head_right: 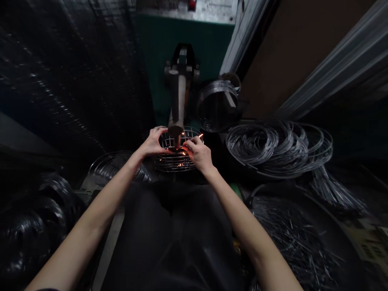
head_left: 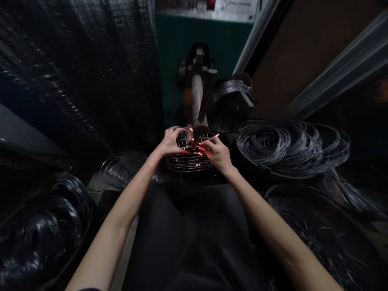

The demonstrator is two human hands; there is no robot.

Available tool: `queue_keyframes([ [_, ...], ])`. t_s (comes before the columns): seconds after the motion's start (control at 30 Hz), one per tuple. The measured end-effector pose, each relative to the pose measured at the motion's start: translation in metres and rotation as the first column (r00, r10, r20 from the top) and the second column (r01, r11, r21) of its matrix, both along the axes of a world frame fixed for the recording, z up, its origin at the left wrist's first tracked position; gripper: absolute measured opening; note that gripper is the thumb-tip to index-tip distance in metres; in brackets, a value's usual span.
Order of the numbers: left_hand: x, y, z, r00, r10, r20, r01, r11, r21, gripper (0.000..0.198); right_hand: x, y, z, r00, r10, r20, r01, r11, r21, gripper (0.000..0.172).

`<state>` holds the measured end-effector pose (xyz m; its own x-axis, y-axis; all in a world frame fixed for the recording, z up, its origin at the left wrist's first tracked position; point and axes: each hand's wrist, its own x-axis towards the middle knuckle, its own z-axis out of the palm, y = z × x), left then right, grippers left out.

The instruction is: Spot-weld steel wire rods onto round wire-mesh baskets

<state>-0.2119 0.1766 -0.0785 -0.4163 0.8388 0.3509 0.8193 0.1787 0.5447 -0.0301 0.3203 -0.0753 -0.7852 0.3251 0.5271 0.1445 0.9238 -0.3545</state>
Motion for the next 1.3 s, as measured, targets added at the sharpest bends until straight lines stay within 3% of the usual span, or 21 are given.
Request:
queue_keyframes([
  [0.13, -0.004, -0.033, -0.023, 0.999, 0.011, 0.044, -0.011, 1.000, 0.011, 0.124, 0.041, -0.007, 0.015, 0.995, -0.070, -0.069, 0.056, 0.981, -0.185, 0.031],
  [0.23, -0.008, -0.056, -0.051, 0.989, 0.049, 0.138, -0.056, 0.997, 0.048, 0.133, 0.090, -0.013, 0.012, 0.997, -0.063, 0.038, 0.071, 0.954, -0.291, 0.044],
  [0.3, -0.009, -0.059, -0.068, 0.974, 0.057, 0.218, -0.085, 0.989, 0.121, 0.134, 0.120, -0.018, -0.005, 0.984, -0.031, 0.173, 0.077, 0.961, -0.267, 0.048],
  [0.4, -0.008, -0.051, -0.082, 0.920, 0.007, 0.392, -0.112, 0.963, 0.244, 0.136, 0.158, -0.026, -0.048, 0.940, 0.025, 0.339, 0.070, 0.962, -0.264, 0.043],
  [0.5, -0.001, -0.048, -0.082, 0.855, 0.000, 0.519, -0.177, 0.940, 0.292, 0.139, 0.189, -0.030, -0.086, 0.920, 0.104, 0.377, 0.044, 0.930, -0.365, 0.033],
  [0.57, 0.008, -0.057, -0.077, 0.858, 0.000, 0.513, -0.189, 0.929, 0.317, 0.138, 0.203, -0.029, -0.093, 0.917, 0.153, 0.369, 0.036, 0.888, -0.459, 0.029],
  [0.67, 0.028, -0.078, -0.066, 0.921, -0.064, 0.384, -0.079, 0.936, 0.344, 0.128, 0.203, -0.028, -0.070, 0.935, 0.115, 0.337, 0.090, 0.839, -0.537, 0.026],
  [0.77, 0.051, -0.090, -0.049, 0.973, -0.134, 0.187, 0.080, 0.959, 0.272, 0.110, 0.169, -0.039, -0.019, 0.966, 0.071, 0.247, 0.093, 0.801, -0.591, 0.037],
  [0.83, 0.063, -0.089, -0.038, 0.983, -0.169, 0.065, 0.154, 0.970, 0.189, 0.101, 0.135, -0.047, 0.014, 0.944, 0.187, 0.272, 0.047, 0.739, -0.672, 0.038],
  [0.9, 0.071, -0.082, -0.029, 0.983, -0.182, -0.023, 0.183, 0.977, 0.109, 0.093, 0.103, -0.051, 0.034, 0.866, 0.372, 0.335, -0.003, 0.674, -0.739, 0.032],
  [0.93, 0.074, -0.077, -0.026, 0.982, -0.180, -0.054, 0.183, 0.980, 0.075, 0.090, 0.089, -0.051, 0.038, 0.849, 0.393, 0.353, -0.009, 0.680, -0.733, 0.028],
  [1.0, 0.077, -0.070, -0.023, 0.982, -0.171, -0.082, 0.174, 0.984, 0.033, 0.085, 0.071, -0.053, 0.037, 0.852, 0.347, 0.392, -0.037, 0.786, -0.617, 0.023],
  [1.07, 0.079, -0.066, -0.022, 0.983, -0.165, -0.078, 0.168, 0.985, 0.028, 0.084, 0.064, -0.056, 0.029, 0.871, 0.255, 0.419, -0.095, 0.926, -0.365, 0.025],
  [1.1, 0.079, -0.065, -0.022, 0.985, -0.161, -0.069, 0.164, 0.986, 0.032, 0.084, 0.063, -0.058, 0.025, 0.869, 0.228, 0.439, -0.139, 0.964, -0.227, 0.029],
  [1.17, 0.078, -0.064, -0.022, 0.988, -0.146, -0.044, 0.148, 0.988, 0.043, 0.086, 0.065, -0.060, 0.019, 0.847, 0.205, 0.491, -0.227, 0.974, -0.016, 0.037],
  [1.3, 0.075, -0.060, -0.023, 0.994, -0.111, -0.013, 0.111, 0.992, 0.054, 0.087, 0.065, -0.055, 0.015, 0.834, 0.199, 0.515, -0.328, 0.929, 0.171, 0.035],
])
